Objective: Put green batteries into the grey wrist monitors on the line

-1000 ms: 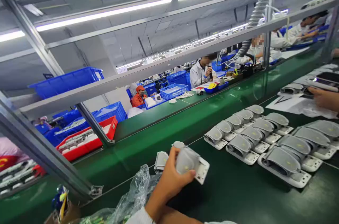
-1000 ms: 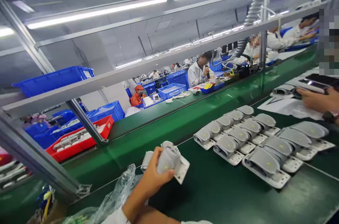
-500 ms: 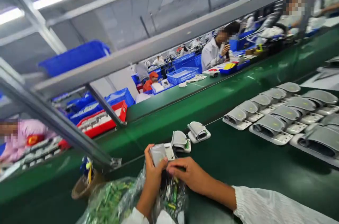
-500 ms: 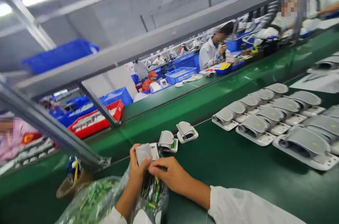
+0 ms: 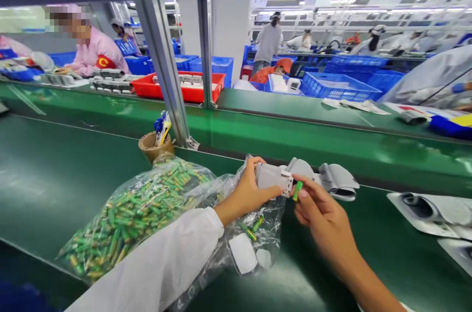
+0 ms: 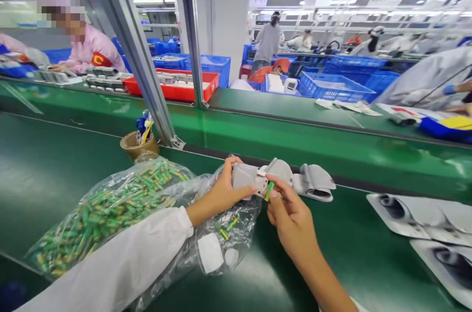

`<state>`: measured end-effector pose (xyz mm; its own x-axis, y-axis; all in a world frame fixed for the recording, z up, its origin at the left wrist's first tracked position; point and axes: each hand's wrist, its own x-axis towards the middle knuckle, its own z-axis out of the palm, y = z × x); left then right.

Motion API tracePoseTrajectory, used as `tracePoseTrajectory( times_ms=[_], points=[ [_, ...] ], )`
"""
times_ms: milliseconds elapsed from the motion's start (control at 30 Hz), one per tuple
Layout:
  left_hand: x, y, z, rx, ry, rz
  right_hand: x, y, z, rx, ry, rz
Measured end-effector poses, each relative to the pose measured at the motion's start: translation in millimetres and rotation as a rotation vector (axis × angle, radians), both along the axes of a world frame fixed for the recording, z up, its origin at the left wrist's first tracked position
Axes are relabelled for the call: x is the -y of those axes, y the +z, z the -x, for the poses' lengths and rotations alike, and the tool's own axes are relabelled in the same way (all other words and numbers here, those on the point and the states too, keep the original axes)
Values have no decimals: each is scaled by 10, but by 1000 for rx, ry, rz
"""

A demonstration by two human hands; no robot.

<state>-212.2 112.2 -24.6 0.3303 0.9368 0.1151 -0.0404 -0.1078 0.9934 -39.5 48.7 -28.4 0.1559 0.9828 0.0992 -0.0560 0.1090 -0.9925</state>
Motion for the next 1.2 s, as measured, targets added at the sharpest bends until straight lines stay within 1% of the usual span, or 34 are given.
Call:
tracePoseTrajectory(
  times_ms=[67, 167, 233, 300, 400, 467, 533, 633, 700, 867, 1033, 1100, 1200],
  points=[
    [-1, 4, 6, -29, 18, 14, -6, 13, -66, 119, -37, -54],
    [-1, -2, 5, -58, 41, 7, -15, 37, -147, 378, -25, -194],
    [-3, -5, 2, -72, 30, -12, -22, 50, -174, 570, -32, -279],
    [-5, -2, 0, -92, 10, -29, -33, 51, -180, 664, -69, -307],
    [-5, 2, 0, -112, -21, -57, -48, 39, -175, 670, -140, -297],
    [-5, -7, 1, -128, -29, -78, -52, 46, -173, 718, -168, -320],
    [-5, -25, 3, -155, -24, -106, -54, 72, -172, 816, -168, -404],
    [3, -45, 9, -218, -12, -156, -63, 105, -165, 930, -160, -593],
    [13, -43, 12, -255, -14, -170, -72, 99, -161, 977, -182, -669],
    [31, -3, 12, -284, -22, -166, -86, 48, -166, 1039, -256, -675],
    [40, 28, 17, -313, -31, -164, -91, 28, -153, 1054, -277, -707],
    [41, 34, 22, -313, -33, -161, -96, 9, -147, 1045, -274, -708],
    [36, 34, 26, -300, -36, -179, -104, -18, -137, 1041, -233, -714]
  ],
)
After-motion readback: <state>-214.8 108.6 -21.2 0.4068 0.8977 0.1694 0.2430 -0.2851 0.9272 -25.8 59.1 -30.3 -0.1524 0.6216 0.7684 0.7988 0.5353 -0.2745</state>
